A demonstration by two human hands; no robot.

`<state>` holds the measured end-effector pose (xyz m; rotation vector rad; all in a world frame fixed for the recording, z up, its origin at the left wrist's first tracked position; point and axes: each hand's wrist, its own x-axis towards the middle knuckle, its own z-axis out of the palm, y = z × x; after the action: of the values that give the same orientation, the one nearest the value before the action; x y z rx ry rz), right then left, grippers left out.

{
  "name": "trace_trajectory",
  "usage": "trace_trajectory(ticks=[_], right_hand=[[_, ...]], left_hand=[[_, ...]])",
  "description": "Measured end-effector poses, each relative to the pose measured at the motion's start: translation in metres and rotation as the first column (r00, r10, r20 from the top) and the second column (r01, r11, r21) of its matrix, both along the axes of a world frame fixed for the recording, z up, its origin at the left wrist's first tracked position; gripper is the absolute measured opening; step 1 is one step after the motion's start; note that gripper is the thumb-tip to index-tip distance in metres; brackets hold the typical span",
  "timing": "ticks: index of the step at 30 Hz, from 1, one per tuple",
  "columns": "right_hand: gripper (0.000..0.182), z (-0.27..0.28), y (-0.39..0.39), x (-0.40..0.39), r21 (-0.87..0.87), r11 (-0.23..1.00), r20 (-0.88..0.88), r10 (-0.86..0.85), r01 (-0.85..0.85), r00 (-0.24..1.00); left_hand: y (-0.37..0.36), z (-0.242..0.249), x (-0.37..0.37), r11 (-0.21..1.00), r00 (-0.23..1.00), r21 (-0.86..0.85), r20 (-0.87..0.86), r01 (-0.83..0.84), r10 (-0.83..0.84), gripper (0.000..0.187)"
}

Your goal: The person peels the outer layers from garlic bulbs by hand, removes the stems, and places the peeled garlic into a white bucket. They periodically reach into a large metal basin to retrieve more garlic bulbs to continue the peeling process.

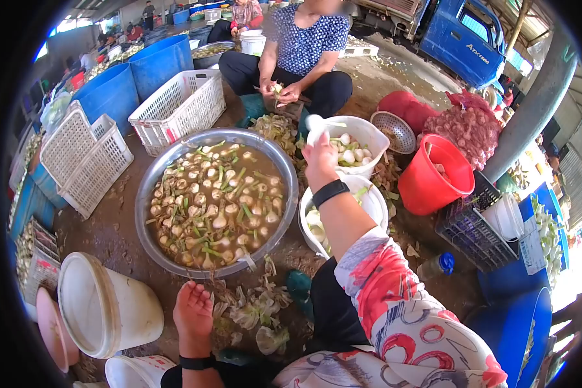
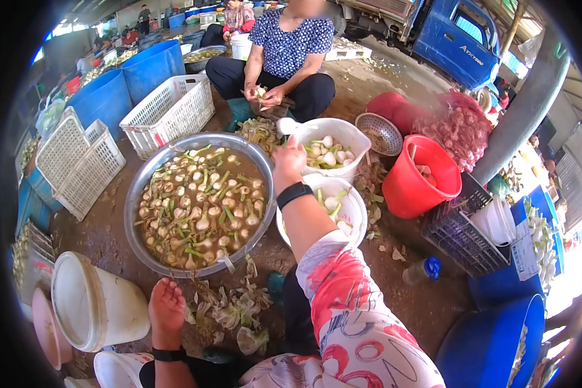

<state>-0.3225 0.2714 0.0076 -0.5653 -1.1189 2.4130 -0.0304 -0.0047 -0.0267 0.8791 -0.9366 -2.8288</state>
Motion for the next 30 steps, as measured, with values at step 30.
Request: trace_trajectory(ticks=[30], right_hand=[[0.024,-0.203,-0.179,-0.017,0.377,-0.884,0.886,0.256,-0.278,0.386]], left_hand=[[-0.004,-0.032,-0.06,0.976,0.973,-0.156,0.198,0.151,-0.119,0.013]])
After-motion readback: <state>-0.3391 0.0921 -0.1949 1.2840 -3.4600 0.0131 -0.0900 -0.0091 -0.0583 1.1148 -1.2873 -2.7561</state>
